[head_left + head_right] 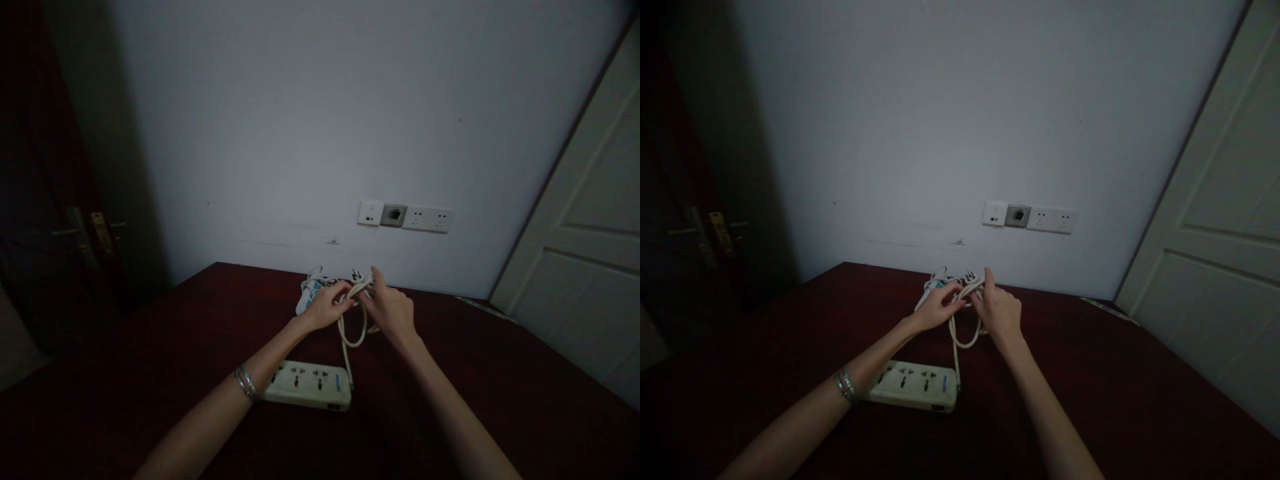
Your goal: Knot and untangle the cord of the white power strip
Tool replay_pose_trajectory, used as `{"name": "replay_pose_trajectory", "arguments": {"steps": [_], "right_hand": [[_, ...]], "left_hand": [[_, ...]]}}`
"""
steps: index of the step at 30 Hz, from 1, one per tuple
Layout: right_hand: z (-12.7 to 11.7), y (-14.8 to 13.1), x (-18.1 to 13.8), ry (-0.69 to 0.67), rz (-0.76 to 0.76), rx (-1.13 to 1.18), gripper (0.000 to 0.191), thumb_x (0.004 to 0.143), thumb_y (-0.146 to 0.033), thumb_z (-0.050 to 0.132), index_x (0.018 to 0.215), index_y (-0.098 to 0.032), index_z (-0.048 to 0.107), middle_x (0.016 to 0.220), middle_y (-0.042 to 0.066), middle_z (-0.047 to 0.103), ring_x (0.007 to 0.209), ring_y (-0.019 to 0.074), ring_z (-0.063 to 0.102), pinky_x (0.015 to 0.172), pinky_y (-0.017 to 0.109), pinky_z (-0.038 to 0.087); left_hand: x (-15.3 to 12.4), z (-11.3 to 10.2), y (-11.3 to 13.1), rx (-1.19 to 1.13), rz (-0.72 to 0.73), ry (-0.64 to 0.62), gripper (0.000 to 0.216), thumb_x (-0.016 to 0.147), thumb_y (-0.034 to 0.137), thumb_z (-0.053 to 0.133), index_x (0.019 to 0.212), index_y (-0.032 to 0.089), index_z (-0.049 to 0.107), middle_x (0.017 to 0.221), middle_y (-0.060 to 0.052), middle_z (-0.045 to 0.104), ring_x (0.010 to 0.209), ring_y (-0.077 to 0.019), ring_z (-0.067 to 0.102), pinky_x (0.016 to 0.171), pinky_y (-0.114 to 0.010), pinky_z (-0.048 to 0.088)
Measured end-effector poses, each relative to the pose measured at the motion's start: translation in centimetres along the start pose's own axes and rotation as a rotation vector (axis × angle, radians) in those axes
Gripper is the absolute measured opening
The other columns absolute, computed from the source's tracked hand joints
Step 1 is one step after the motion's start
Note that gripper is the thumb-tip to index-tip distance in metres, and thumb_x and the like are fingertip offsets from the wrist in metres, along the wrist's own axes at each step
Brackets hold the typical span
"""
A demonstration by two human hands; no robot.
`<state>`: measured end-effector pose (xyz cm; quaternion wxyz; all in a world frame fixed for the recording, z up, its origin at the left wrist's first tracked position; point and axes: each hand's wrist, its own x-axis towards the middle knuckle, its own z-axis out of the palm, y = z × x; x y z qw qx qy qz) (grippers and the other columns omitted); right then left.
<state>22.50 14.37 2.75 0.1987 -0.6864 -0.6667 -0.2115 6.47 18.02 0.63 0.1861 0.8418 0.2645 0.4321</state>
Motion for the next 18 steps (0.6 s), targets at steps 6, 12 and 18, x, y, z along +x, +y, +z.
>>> {"name": "replay_pose_trajectory", "arguments": {"steps": [6, 12, 18], "right_hand": [[-0.3, 0.3, 0.2, 0.02, 0.018, 0.032, 0.054, 0.085, -0.056, 0.038, 0.12, -0.016, 0.044, 0.074, 0.011, 0.066, 0.07, 0.0291, 0.065, 0.057, 0.032, 0.043], [-0.5, 0.1, 0.3, 0.044, 0.039, 0.086, 0.054, 0.081, -0.058, 0.045, 0.113, -0.015, 0.042, 0.073, 0.01, 0.066, 0.068, 0.027, 0.065, 0.056, 0.029, 0.04], [-1.2, -0.9, -0.1, 0.056, -0.003, 0.1, 0.044, 0.084, -0.051, 0.045, 0.111, -0.017, 0.042, 0.071, 0.008, 0.066, 0.066, 0.0266, 0.065, 0.053, 0.028, 0.038]], "left_hand": [[-0.1, -0.3, 0.5, -0.049, 0.005, 0.004, 0.02, 0.08, 0.029, 0.054, 0.095, 0.017, 0.061, 0.079, -0.001, 0.061, 0.066, -0.0114, 0.05, 0.061, -0.021, 0.038], [0.5, 0.7, -0.8, -0.533, -0.323, 0.136, 0.039, 0.088, 0.044, 0.036, 0.084, 0.014, 0.061, 0.071, -0.002, 0.06, 0.061, -0.0129, 0.053, 0.058, -0.022, 0.041], [1.2, 1.6, -2.0, -0.732, -0.451, 0.187, 0.016, 0.075, 0.022, 0.054, 0.079, 0.015, 0.068, 0.077, -0.002, 0.066, 0.07, -0.0128, 0.057, 0.066, -0.021, 0.043]]}}
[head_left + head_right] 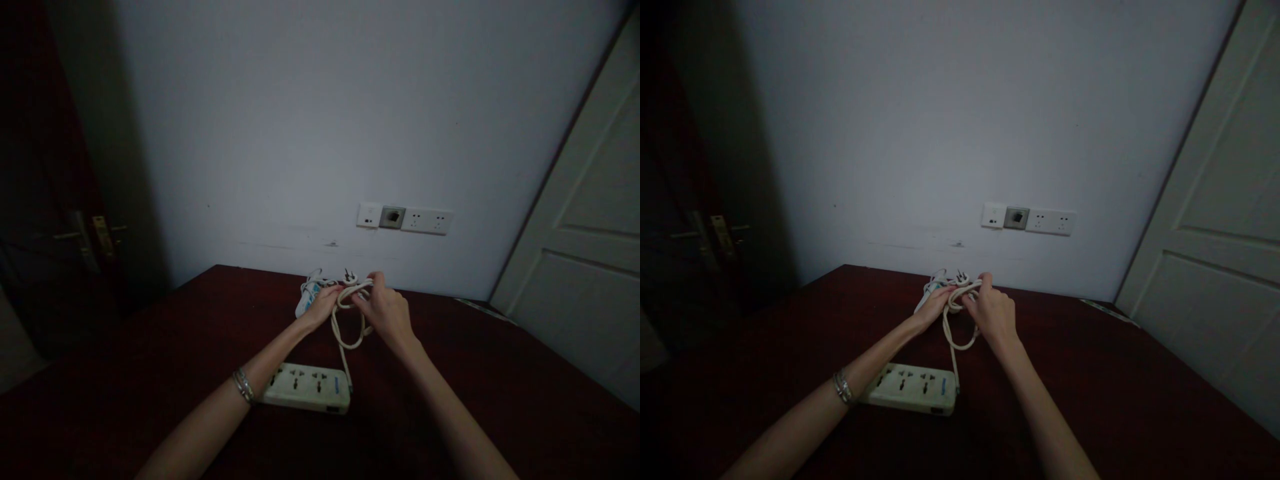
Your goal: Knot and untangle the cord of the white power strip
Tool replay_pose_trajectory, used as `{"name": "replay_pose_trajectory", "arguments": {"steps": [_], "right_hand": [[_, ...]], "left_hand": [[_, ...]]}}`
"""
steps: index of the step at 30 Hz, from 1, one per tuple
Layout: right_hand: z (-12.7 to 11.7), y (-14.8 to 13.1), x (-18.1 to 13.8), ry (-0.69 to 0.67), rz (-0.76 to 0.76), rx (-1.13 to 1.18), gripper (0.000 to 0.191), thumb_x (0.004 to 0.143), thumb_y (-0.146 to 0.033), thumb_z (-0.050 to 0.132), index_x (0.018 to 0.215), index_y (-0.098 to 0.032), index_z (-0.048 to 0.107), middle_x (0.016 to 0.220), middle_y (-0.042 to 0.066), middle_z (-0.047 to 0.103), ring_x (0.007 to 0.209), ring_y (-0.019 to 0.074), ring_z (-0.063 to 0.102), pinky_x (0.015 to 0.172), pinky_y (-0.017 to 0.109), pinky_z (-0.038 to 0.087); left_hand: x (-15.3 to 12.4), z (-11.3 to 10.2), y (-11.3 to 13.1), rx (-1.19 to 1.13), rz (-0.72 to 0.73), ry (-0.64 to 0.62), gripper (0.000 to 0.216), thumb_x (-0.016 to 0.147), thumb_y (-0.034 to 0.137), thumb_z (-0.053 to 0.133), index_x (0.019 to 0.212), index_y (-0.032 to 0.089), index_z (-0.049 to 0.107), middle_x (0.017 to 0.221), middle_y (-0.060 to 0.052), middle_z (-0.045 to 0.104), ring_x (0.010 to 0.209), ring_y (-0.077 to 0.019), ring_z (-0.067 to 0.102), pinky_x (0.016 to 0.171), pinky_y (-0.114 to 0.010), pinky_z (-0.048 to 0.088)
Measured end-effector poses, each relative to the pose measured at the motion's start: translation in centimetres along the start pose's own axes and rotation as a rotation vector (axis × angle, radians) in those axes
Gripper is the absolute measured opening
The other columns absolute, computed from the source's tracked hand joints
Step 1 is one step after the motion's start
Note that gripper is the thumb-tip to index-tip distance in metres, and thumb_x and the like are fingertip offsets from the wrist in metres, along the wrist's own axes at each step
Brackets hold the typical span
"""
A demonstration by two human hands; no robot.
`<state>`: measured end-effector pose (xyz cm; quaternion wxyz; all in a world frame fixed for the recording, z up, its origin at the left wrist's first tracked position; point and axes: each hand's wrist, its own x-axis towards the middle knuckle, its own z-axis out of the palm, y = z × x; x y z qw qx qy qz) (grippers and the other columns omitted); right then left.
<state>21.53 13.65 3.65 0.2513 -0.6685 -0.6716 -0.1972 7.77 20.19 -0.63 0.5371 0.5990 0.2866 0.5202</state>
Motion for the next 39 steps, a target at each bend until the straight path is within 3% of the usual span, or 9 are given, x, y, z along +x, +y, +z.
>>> {"name": "replay_pose_trajectory", "arguments": {"steps": [10, 15, 22, 27, 33, 35, 39], "right_hand": [[-0.9, -0.6, -0.2, -0.054, -0.052, 0.033, 0.045, 0.084, -0.05, 0.045, 0.115, -0.018, 0.046, 0.076, 0.009, 0.067, 0.071, 0.0268, 0.066, 0.057, 0.029, 0.04], [-0.8, 0.6, 0.4, -0.085, -0.139, 0.238, 0.051, 0.08, -0.049, 0.052, 0.117, -0.015, 0.051, 0.083, 0.012, 0.068, 0.076, 0.0251, 0.066, 0.063, 0.029, 0.043], [-1.2, 1.7, 1.0, -0.116, -0.186, 0.476, 0.049, 0.074, -0.042, 0.06, 0.112, -0.012, 0.059, 0.074, 0.009, 0.068, 0.068, 0.0214, 0.064, 0.061, 0.028, 0.043], [-2.1, 2.0, 1.1, -0.164, -0.116, 0.612, 0.049, 0.072, -0.041, 0.061, 0.111, -0.012, 0.062, 0.072, 0.007, 0.068, 0.061, 0.0171, 0.062, 0.056, 0.025, 0.043], [-2.0, 3.5, 1.8, -0.318, 0.03, 0.818, 0.037, 0.072, -0.039, 0.058, 0.097, -0.013, 0.069, 0.067, 0.006, 0.068, 0.058, 0.0164, 0.062, 0.051, 0.023, 0.042], [-1.7, 4.3, 2.1, -0.284, 0.086, 0.827, 0.035, 0.073, -0.039, 0.057, 0.093, -0.012, 0.069, 0.069, 0.007, 0.069, 0.061, 0.0175, 0.063, 0.056, 0.025, 0.045], [-0.4, 5.4, 2.5, -0.056, 0.139, 0.672, 0.037, 0.076, -0.04, 0.053, 0.092, -0.012, 0.069, 0.073, 0.009, 0.069, 0.069, 0.0205, 0.064, 0.07, 0.032, 0.047]], "left_hand": [[-1.0, 0.1, 1.3, -0.406, -0.183, -0.101, 0.019, 0.066, 0.02, 0.062, 0.077, 0.007, 0.069, 0.075, -0.009, 0.067, 0.066, -0.0143, 0.059, 0.069, -0.026, 0.048], [-1.0, -0.1, 1.5, -0.412, -0.179, -0.118, 0.023, 0.063, 0.019, 0.069, 0.082, 0.007, 0.069, 0.075, -0.009, 0.067, 0.062, -0.013, 0.06, 0.066, -0.026, 0.049], [-0.6, -0.4, 0.7, -0.438, -0.183, -0.137, 0.024, 0.064, 0.021, 0.074, 0.083, 0.007, 0.068, 0.076, -0.009, 0.068, 0.063, -0.0135, 0.062, 0.067, -0.026, 0.051], [-0.4, -0.1, 0.6, -0.398, -0.186, -0.094, 0.018, 0.068, 0.017, 0.07, 0.082, 0.008, 0.067, 0.074, -0.009, 0.068, 0.06, -0.0139, 0.063, 0.063, -0.026, 0.052], [-0.4, 0.0, 0.8, -0.379, -0.166, -0.071, 0.013, 0.072, 0.015, 0.066, 0.085, 0.01, 0.066, 0.082, -0.009, 0.069, 0.067, -0.0145, 0.064, 0.062, -0.024, 0.052], [-0.4, -0.1, 0.7, -0.387, -0.167, -0.052, 0.013, 0.073, 0.016, 0.065, 0.086, 0.01, 0.065, 0.084, -0.009, 0.069, 0.068, -0.014, 0.064, 0.063, -0.024, 0.053], [-0.3, -0.2, 0.4, -0.416, -0.172, -0.021, 0.014, 0.074, 0.015, 0.064, 0.086, 0.01, 0.064, 0.082, -0.009, 0.069, 0.065, -0.0132, 0.064, 0.062, -0.025, 0.054]]}}
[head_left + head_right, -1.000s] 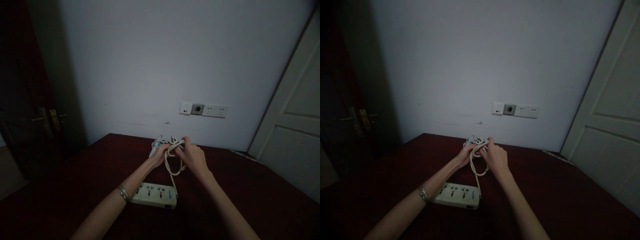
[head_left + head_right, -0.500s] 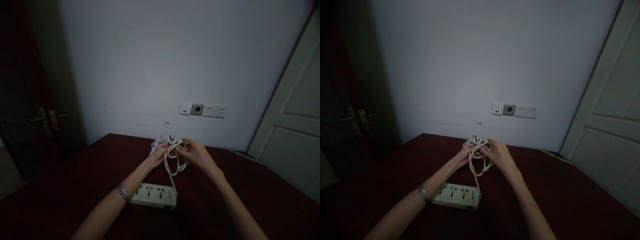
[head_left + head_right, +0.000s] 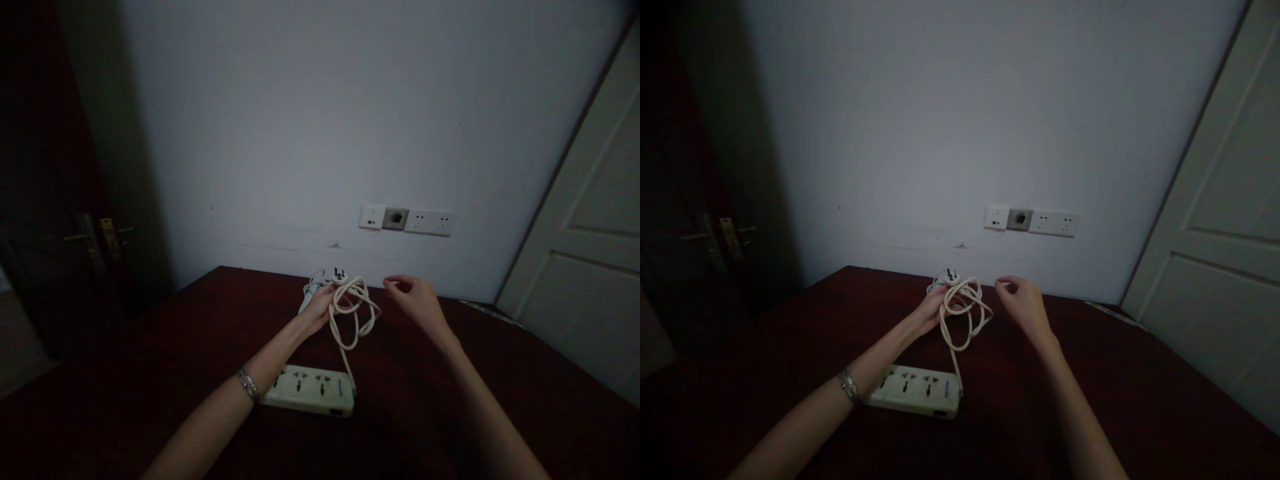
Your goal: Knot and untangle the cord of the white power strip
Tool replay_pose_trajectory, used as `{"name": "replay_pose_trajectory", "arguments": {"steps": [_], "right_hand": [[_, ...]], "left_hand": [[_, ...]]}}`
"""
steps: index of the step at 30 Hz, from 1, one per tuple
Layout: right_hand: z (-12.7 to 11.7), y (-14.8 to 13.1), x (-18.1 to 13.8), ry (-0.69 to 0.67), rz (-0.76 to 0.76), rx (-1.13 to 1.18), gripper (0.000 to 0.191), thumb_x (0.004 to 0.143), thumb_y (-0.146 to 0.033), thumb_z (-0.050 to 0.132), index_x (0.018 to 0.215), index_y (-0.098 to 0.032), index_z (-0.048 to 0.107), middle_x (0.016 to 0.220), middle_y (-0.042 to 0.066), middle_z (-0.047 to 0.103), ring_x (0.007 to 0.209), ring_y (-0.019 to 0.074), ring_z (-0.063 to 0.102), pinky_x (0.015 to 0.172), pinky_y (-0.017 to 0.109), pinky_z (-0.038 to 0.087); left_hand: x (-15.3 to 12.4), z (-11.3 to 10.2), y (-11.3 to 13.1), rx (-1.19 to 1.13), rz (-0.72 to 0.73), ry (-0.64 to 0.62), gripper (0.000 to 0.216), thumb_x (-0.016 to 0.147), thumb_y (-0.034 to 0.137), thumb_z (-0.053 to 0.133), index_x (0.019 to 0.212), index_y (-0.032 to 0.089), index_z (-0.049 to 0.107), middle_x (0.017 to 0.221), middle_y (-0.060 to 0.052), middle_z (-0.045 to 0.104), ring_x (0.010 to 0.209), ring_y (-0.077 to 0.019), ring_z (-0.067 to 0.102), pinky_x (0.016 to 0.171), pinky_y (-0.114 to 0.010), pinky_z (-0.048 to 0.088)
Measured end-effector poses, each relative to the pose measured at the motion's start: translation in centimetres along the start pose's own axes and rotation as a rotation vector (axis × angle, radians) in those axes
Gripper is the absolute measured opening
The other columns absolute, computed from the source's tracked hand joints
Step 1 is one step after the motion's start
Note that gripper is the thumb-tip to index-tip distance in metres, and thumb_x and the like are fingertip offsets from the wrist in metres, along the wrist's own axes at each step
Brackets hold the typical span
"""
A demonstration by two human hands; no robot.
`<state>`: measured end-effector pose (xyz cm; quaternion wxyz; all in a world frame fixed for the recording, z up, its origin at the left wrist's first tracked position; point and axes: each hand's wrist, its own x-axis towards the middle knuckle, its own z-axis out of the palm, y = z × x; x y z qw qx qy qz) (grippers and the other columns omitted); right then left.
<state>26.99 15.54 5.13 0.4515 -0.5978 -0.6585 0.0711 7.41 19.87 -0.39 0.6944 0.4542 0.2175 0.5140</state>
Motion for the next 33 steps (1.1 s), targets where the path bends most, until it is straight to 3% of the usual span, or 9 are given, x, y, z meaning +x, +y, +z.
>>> {"name": "replay_pose_trajectory", "arguments": {"steps": [2, 4, 8, 13, 17, 27, 33], "right_hand": [[0.8, 0.5, 0.1, 0.042, -0.047, 0.021, 0.038, 0.076, -0.042, 0.053, 0.093, -0.012, 0.069, 0.084, 0.011, 0.069, 0.08, 0.0218, 0.064, 0.079, 0.035, 0.046], [1.8, 0.7, 0.1, -0.059, -0.042, 0.201, 0.042, 0.078, -0.046, 0.051, 0.094, -0.012, 0.068, 0.091, 0.012, 0.069, 0.087, 0.0219, 0.064, 0.081, 0.035, 0.046], [3.6, 0.5, -0.1, -0.289, 0.063, 0.555, 0.05, 0.077, -0.055, 0.05, 0.094, -0.011, 0.065, 0.088, 0.01, 0.069, 0.077, 0.02, 0.064, 0.07, 0.032, 0.05], [4.0, -0.3, -0.5, -0.234, 0.116, 0.691, 0.047, 0.064, -0.055, 0.065, 0.087, -0.014, 0.06, 0.08, 0.007, 0.069, 0.067, 0.0172, 0.064, 0.061, 0.027, 0.05], [3.9, -0.9, -1.0, -0.33, 0.162, 0.838, 0.048, 0.064, -0.055, 0.067, 0.091, -0.017, 0.054, 0.071, 0.005, 0.068, 0.058, 0.0175, 0.064, 0.057, 0.03, 0.052], [3.4, -0.7, -1.5, -0.531, 0.158, 0.929, 0.05, 0.064, -0.045, 0.072, 0.101, -0.013, 0.061, 0.08, 0.008, 0.07, 0.069, 0.0183, 0.067, 0.066, 0.028, 0.052], [3.4, -0.8, -1.7, -0.538, 0.128, 0.92, 0.048, 0.062, -0.044, 0.073, 0.098, -0.015, 0.058, 0.093, 0.009, 0.068, 0.075, 0.0188, 0.066, 0.067, 0.027, 0.051]], "left_hand": [[0.1, -0.1, -0.1, -0.013, -0.003, 0.0, 0.014, 0.073, 0.013, 0.063, 0.086, 0.01, 0.064, 0.081, -0.008, 0.069, 0.064, -0.0135, 0.064, 0.061, -0.025, 0.054], [0.1, -0.1, -0.2, -0.026, -0.003, -0.009, 0.014, 0.073, 0.013, 0.063, 0.086, 0.01, 0.064, 0.081, -0.008, 0.069, 0.065, -0.0143, 0.064, 0.061, -0.026, 0.054], [0.0, -0.1, -0.2, -0.02, -0.005, -0.019, 0.012, 0.073, 0.014, 0.062, 0.085, 0.011, 0.064, 0.082, -0.01, 0.069, 0.066, -0.0156, 0.065, 0.061, -0.027, 0.054], [-0.1, 0.3, -0.1, 0.01, 0.023, -0.026, 0.015, 0.076, 0.018, 0.061, 0.088, 0.011, 0.065, 0.085, -0.011, 0.069, 0.069, -0.0166, 0.065, 0.063, -0.027, 0.054], [-0.3, 1.1, 0.2, -0.013, 0.001, 0.0, 0.013, 0.076, 0.017, 0.06, 0.085, 0.01, 0.065, 0.08, -0.01, 0.069, 0.064, -0.0155, 0.065, 0.063, -0.026, 0.054], [-0.5, 1.4, 0.8, -0.14, -0.027, 0.121, 0.01, 0.078, 0.014, 0.055, 0.074, 0.009, 0.063, 0.069, -0.006, 0.067, 0.06, -0.013, 0.063, 0.067, -0.025, 0.053], [-0.4, 1.5, 1.3, -0.131, 0.049, 0.179, 0.01, 0.077, 0.016, 0.06, 0.069, 0.008, 0.062, 0.067, -0.007, 0.067, 0.057, -0.0129, 0.062, 0.061, -0.025, 0.051]]}}
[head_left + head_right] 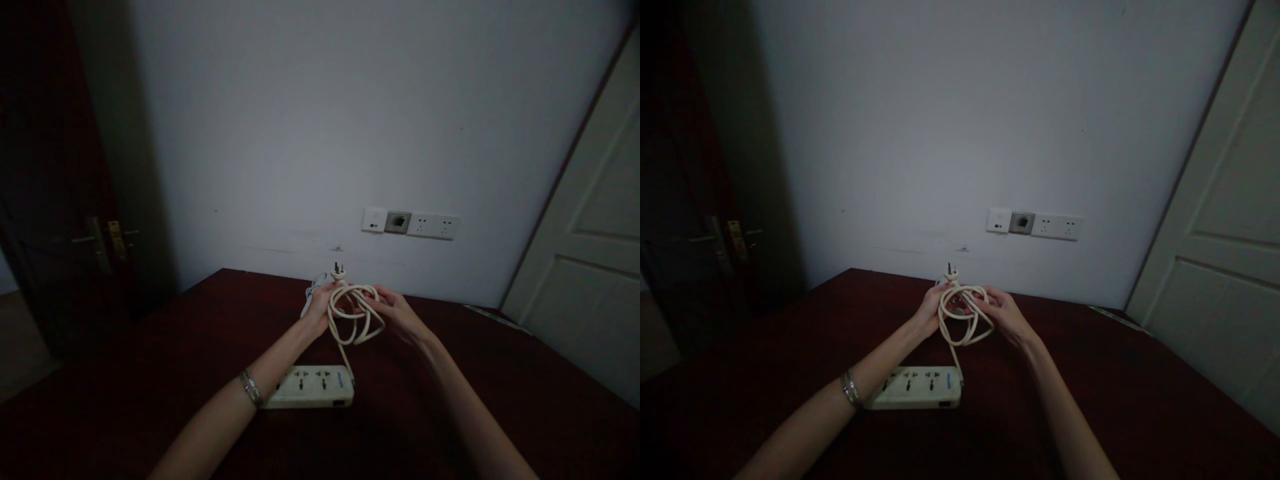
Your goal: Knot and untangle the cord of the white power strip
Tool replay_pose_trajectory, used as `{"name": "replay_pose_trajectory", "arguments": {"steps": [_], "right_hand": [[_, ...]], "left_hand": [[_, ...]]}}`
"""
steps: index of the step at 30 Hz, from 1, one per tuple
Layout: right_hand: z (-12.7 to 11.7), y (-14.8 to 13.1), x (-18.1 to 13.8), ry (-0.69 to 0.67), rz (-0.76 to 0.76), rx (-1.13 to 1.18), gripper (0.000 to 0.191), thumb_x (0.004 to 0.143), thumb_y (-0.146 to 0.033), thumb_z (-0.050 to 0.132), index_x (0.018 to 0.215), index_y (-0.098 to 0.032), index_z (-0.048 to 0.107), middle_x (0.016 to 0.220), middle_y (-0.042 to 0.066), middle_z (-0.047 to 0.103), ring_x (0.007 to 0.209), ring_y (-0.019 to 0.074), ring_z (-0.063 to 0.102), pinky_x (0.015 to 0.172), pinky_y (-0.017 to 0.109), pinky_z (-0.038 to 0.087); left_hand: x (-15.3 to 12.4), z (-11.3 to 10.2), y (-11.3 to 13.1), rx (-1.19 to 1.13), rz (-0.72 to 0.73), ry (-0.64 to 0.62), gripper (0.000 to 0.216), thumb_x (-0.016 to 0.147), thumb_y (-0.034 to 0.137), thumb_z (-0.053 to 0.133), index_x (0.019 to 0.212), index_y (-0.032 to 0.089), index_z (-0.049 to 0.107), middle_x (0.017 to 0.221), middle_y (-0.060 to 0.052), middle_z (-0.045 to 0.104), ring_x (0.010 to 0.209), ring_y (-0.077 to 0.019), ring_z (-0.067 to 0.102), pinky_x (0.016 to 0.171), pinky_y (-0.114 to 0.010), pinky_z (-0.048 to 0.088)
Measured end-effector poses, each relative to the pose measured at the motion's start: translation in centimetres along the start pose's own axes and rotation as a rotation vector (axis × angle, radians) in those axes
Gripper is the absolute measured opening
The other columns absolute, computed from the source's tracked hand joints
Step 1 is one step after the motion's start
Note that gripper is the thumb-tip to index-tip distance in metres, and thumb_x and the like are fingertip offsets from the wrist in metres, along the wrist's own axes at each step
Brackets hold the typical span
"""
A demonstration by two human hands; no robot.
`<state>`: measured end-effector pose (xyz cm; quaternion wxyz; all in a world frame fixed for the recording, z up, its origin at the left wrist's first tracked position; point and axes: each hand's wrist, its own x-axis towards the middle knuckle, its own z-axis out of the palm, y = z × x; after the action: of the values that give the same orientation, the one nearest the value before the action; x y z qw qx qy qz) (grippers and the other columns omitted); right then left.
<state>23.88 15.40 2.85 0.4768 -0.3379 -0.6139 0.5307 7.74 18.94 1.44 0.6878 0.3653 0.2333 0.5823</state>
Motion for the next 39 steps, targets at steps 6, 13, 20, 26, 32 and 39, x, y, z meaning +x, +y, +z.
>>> {"name": "replay_pose_trajectory", "arguments": {"steps": [6, 13, 20, 26, 32, 39], "right_hand": [[0.5, -0.1, 0.0, -0.026, -0.047, -0.001, 0.038, 0.067, -0.043, 0.068, 0.091, -0.016, 0.055, 0.091, 0.005, 0.065, 0.073, 0.0158, 0.064, 0.07, 0.029, 0.051], [1.4, 0.1, 0.2, -0.039, -0.097, -0.08, 0.031, 0.068, -0.039, 0.069, 0.08, -0.017, 0.05, 0.077, -0.002, 0.059, 0.071, 0.0113, 0.058, 0.071, 0.025, 0.047], [2.4, 0.1, 0.3, -0.077, -0.075, -0.049, 0.03, 0.067, -0.036, 0.07, 0.078, -0.017, 0.05, 0.079, -0.002, 0.06, 0.073, 0.0124, 0.059, 0.076, 0.029, 0.047], [2.5, 0.2, 0.5, -0.067, -0.056, -0.034, 0.033, 0.061, -0.037, 0.075, 0.074, -0.017, 0.052, 0.076, -0.001, 0.061, 0.071, 0.0137, 0.059, 0.073, 0.03, 0.046], [2.3, 0.5, 0.6, -0.077, -0.035, -0.011, 0.033, 0.064, -0.038, 0.073, 0.077, -0.017, 0.051, 0.076, 0.0, 0.061, 0.071, 0.0149, 0.061, 0.067, 0.027, 0.045], [3.0, 0.3, 0.6, -0.031, -0.016, -0.026, 0.035, 0.06, -0.039, 0.074, 0.074, -0.017, 0.05, 0.072, -0.001, 0.059, 0.065, 0.013, 0.057, 0.062, 0.026, 0.042]], "left_hand": [[0.5, -0.7, 0.7, -0.042, 0.049, 0.005, 0.012, 0.081, 0.014, 0.055, 0.073, 0.008, 0.062, 0.073, -0.008, 0.067, 0.061, -0.0125, 0.062, 0.064, -0.025, 0.051], [1.5, -1.6, 1.2, -0.005, 0.015, 0.052, 0.018, 0.085, 0.016, 0.048, 0.074, 0.008, 0.06, 0.068, -0.008, 0.066, 0.056, -0.0127, 0.061, 0.059, -0.024, 0.05], [2.3, -2.5, 1.5, -0.099, -0.03, 0.175, 0.023, 0.087, 0.017, 0.042, 0.07, 0.009, 0.056, 0.061, -0.006, 0.063, 0.052, -0.0127, 0.059, 0.057, -0.024, 0.05], [3.2, -2.7, 1.9, -0.187, -0.095, 0.256, 0.023, 0.088, 0.014, 0.037, 0.072, 0.01, 0.053, 0.06, -0.007, 0.06, 0.051, -0.0138, 0.06, 0.056, -0.026, 0.051], [3.4, -2.9, 2.2, -0.231, -0.047, 0.28, 0.02, 0.089, 0.014, 0.037, 0.075, 0.01, 0.052, 0.062, -0.006, 0.059, 0.054, -0.0155, 0.061, 0.056, -0.028, 0.051], [5.4, -3.5, 3.4, -0.288, -0.026, 0.33, 0.013, 0.088, 0.012, 0.04, 0.086, 0.011, 0.053, 0.063, -0.003, 0.056, 0.053, -0.0123, 0.057, 0.056, -0.027, 0.05]]}}
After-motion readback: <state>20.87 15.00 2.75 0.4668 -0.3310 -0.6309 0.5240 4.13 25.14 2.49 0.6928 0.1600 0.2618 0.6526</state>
